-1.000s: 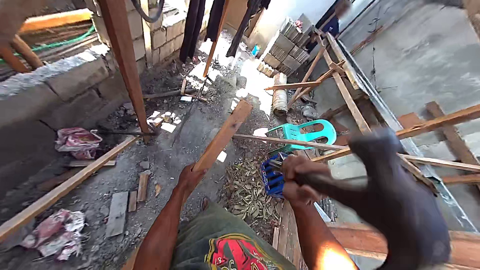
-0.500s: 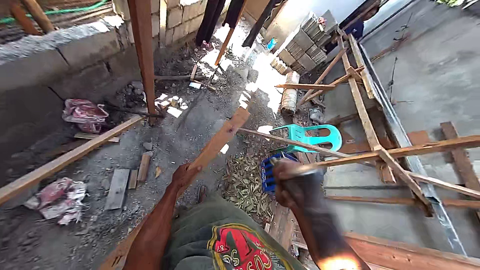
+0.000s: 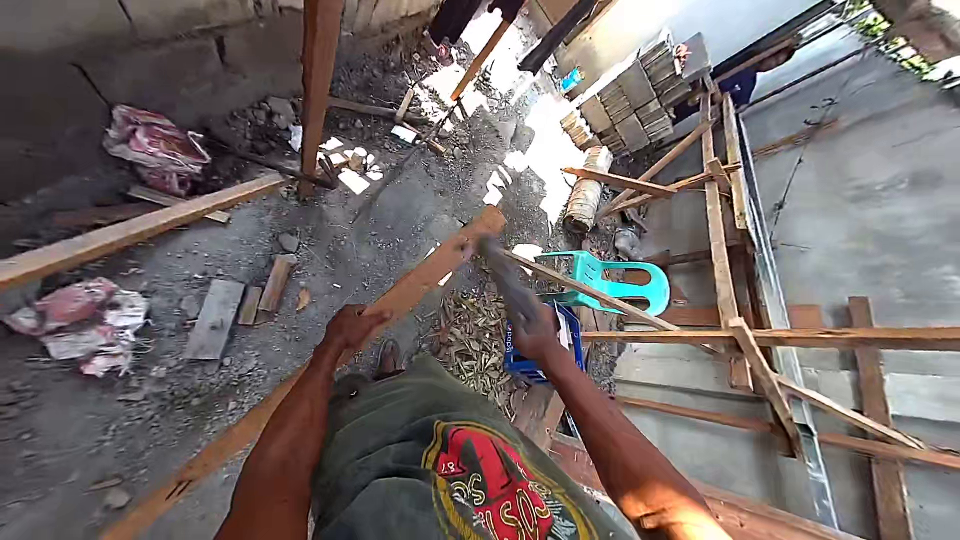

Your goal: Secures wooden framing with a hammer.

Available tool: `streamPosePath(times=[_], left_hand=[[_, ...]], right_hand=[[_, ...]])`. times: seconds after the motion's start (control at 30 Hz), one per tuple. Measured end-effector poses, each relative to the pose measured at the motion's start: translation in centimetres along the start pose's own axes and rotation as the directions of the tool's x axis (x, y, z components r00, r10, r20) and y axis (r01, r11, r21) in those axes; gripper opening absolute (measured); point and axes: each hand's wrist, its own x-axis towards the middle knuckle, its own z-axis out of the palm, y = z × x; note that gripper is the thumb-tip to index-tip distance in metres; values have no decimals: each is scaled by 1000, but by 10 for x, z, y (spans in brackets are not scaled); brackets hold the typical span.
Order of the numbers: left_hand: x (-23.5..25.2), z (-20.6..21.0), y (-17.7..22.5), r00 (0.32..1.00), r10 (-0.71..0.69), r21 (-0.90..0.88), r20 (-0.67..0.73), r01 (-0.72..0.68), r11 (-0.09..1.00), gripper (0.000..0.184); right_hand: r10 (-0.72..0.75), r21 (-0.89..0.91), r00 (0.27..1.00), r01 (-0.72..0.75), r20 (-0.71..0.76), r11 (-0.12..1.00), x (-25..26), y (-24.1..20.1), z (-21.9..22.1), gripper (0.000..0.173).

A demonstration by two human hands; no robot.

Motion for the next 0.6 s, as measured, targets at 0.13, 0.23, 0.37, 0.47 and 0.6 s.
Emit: streamPosePath(times=[0.13, 0.23, 0.37, 0.47, 0.6], left_hand=[[8, 4, -11, 998, 20, 106, -58, -14, 994, 78], [-6, 19, -33, 990, -43, 53, 133, 36, 998, 78], [-10, 15, -58, 996, -64, 28, 66, 63, 998, 84], [-20, -1, -53, 996, -86, 58, 9, 85, 995, 84], [-22, -9, -57, 993, -108, 85, -49, 112, 990, 81]], right_hand=[[461, -91, 841, -455, 284, 886, 31, 10, 30, 58], [149, 44, 987, -151, 55, 988, -4, -19, -5, 55], [-189, 129, 967, 212, -169, 969, -8, -10, 1, 86], [44, -66, 975, -30, 218, 997, -11, 39, 48, 69], [433, 2, 804, -475, 406, 880, -33, 77, 90, 49]])
